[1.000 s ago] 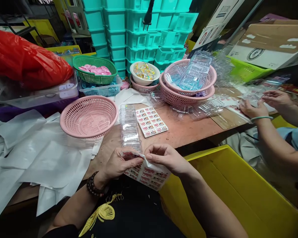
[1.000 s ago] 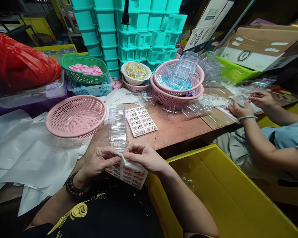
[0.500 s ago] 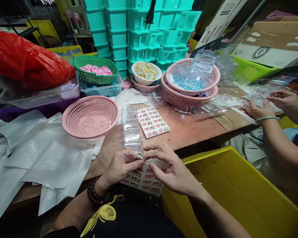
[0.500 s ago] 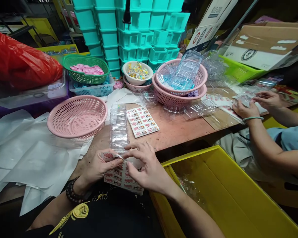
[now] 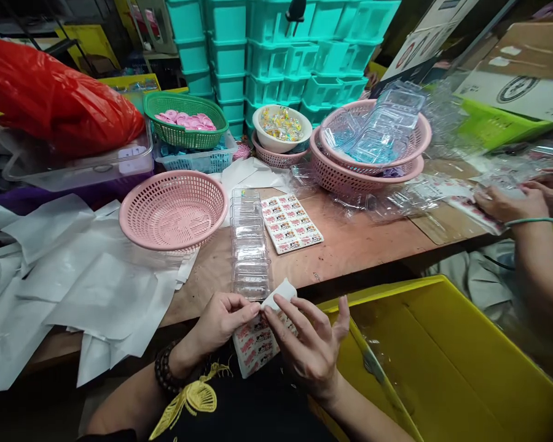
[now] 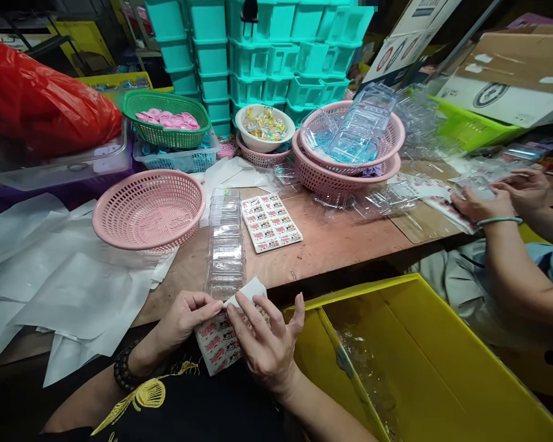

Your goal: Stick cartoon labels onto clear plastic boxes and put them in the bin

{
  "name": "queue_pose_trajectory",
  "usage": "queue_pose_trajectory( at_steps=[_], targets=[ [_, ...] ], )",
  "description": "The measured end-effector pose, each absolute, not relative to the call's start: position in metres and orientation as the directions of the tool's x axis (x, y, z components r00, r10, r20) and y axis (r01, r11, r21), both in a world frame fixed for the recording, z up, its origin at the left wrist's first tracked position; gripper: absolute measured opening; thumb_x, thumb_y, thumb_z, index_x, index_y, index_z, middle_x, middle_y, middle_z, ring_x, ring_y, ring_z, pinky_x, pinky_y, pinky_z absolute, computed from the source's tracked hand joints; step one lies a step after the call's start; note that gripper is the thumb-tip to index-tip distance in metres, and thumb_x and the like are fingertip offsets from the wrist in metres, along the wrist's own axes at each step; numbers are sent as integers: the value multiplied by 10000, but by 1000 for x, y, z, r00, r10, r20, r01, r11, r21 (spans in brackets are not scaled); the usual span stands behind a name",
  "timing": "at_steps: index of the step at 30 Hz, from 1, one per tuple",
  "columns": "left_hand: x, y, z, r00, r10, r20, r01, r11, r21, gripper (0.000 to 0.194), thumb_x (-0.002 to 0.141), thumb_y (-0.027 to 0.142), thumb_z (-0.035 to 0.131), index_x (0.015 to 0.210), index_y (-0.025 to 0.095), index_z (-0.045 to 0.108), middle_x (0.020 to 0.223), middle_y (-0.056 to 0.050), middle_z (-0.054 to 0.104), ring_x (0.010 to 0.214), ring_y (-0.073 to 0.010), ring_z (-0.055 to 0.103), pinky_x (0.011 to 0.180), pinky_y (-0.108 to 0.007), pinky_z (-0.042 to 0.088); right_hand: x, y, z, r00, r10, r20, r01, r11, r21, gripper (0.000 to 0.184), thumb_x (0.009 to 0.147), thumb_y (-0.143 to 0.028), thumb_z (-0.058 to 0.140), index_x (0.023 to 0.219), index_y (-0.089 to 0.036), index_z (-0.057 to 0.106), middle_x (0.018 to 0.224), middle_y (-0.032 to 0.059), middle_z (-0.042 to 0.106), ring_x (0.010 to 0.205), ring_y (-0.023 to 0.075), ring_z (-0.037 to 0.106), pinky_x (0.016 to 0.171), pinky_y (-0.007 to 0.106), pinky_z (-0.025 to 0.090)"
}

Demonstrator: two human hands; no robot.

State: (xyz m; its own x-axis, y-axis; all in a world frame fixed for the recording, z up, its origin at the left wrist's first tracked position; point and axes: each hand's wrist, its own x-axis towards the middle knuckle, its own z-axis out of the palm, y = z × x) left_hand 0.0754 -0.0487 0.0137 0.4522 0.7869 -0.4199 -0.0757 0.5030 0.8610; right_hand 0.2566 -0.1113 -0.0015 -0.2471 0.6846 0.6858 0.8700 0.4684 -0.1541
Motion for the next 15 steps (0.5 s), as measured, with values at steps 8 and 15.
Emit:
queue_pose_trajectory(
  at_steps=[8,15],
  targets=[
    [69,-44,7,545,668,-508,-100,652,751,444,590,490,878,717,112,683,594,4,624,536,-86,496,553,-211,362,271,-119,-39,-412,597,688,793,607,-52,450,921,-167,541,1317,-363,625,1070,-14,772,900,176,699,1180,458,310],
    [65,-36,20,623,591,-512,29,637,771,412,595,442,892,733,117,680,594,16,629,522,-74,501,546,-204,344,284,-116,-27,-612,465,639,663,742,94,445,909,-159,503,1288,-341,649,1061,-31,769,885,156,694,1087,359,459]
  ],
)
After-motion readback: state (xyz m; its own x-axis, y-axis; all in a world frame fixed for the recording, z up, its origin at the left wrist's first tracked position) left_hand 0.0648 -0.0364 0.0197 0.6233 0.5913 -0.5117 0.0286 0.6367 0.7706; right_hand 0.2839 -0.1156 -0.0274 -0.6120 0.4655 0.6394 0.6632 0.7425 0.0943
